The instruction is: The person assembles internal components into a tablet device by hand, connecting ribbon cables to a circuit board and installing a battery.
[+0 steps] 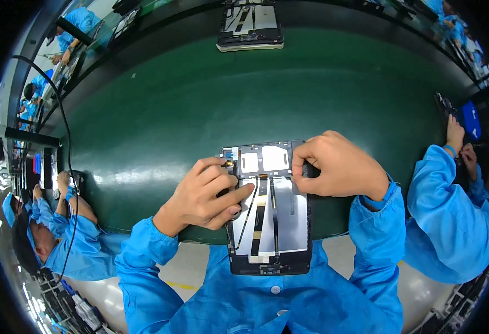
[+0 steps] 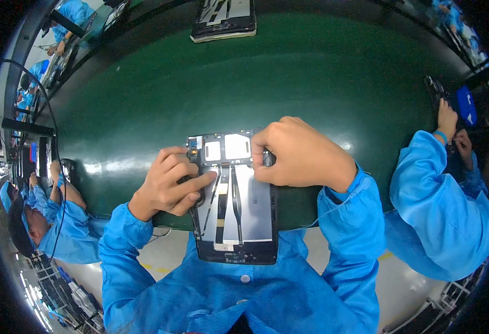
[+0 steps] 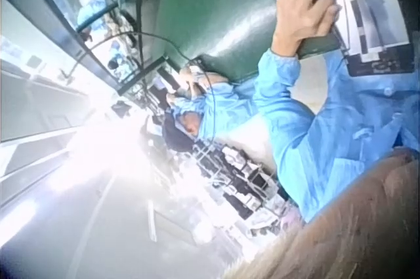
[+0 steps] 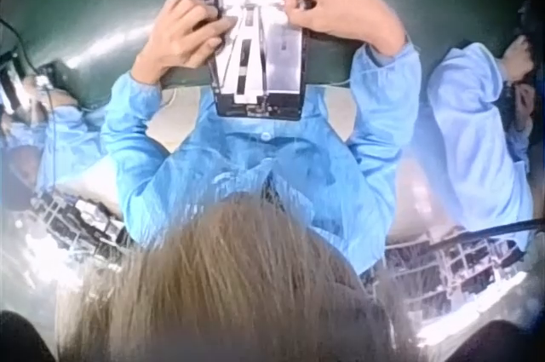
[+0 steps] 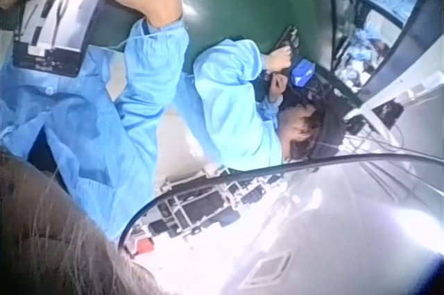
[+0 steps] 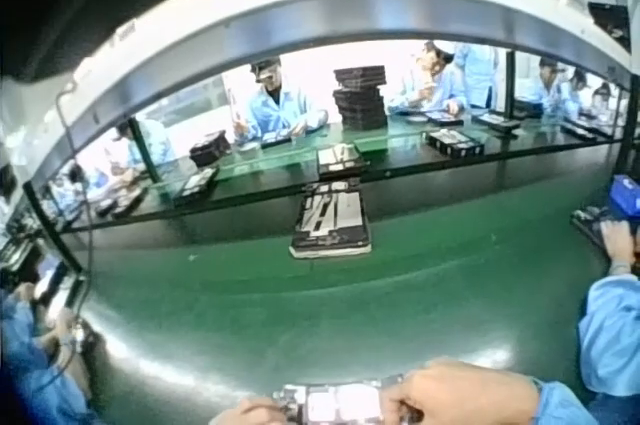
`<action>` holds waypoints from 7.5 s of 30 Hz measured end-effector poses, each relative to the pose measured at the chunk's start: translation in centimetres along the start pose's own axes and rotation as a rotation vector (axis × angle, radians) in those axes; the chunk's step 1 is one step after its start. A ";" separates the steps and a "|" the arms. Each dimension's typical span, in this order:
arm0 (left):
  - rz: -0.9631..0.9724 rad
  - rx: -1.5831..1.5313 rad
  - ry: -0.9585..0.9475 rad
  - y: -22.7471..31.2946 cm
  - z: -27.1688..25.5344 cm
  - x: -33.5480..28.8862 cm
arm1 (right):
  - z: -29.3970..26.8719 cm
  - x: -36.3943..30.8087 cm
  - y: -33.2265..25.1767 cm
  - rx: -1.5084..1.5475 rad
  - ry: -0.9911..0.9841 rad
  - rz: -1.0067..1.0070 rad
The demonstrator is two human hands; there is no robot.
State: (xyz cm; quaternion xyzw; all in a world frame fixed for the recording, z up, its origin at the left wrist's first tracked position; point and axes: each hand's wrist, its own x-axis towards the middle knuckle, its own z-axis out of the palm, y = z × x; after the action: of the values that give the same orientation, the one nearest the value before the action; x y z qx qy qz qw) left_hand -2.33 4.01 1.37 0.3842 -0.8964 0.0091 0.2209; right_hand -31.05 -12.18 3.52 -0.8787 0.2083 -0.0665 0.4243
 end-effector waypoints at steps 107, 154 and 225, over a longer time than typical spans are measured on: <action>-0.083 -0.167 0.125 2.9 4.2 6.8 | 1.5 1.6 2.2 0.200 0.225 0.047; 0.002 -0.076 0.106 2.3 4.7 6.1 | -1.6 1.0 2.6 0.653 -0.292 0.384; -0.950 -0.744 0.252 5.2 2.6 0.1 | 4.8 0.3 0.7 -0.081 0.777 -0.383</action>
State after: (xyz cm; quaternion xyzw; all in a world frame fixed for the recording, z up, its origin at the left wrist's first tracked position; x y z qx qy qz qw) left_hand -6.94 7.12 -0.14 0.6347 -0.5373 -0.3583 0.4244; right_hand -29.61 -9.27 -0.07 -0.8271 0.1882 -0.4616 0.2596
